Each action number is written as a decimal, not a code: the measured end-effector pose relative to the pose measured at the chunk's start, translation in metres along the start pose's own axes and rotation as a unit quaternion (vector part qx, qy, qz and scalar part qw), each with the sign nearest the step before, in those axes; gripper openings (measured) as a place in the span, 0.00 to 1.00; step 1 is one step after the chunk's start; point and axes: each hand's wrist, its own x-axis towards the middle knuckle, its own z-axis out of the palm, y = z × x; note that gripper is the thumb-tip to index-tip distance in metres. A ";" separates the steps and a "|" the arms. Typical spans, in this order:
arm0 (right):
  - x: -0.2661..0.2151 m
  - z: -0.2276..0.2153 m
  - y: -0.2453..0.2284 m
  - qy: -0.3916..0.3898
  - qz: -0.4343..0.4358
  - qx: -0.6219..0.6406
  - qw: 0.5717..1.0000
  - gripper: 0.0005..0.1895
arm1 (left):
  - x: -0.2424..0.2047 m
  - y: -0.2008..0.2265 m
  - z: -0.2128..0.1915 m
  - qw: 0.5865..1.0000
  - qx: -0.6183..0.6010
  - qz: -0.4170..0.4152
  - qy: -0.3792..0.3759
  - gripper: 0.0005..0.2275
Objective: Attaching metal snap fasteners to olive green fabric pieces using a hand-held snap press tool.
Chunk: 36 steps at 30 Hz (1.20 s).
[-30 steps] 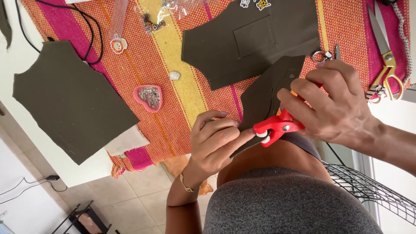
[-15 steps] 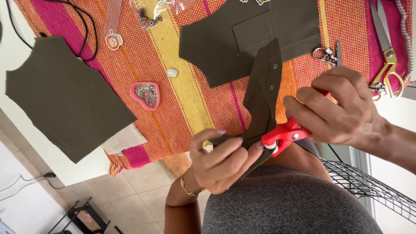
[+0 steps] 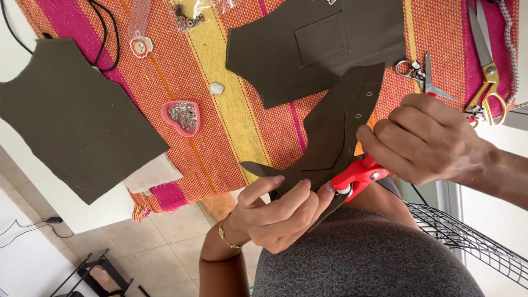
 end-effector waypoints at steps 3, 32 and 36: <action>0.002 0.002 0.001 -0.012 0.001 0.020 1.000 0.13 | 0.001 -0.002 0.001 1.000 -0.007 0.010 0.005 0.07; 0.003 0.007 0.007 0.002 -0.010 0.058 0.998 0.18 | 0.002 0.012 0.019 0.984 -0.141 -0.081 0.079 0.03; 0.005 0.006 0.006 -0.042 0.017 0.046 0.998 0.23 | -0.018 0.018 0.029 0.981 -0.149 -0.095 0.077 0.02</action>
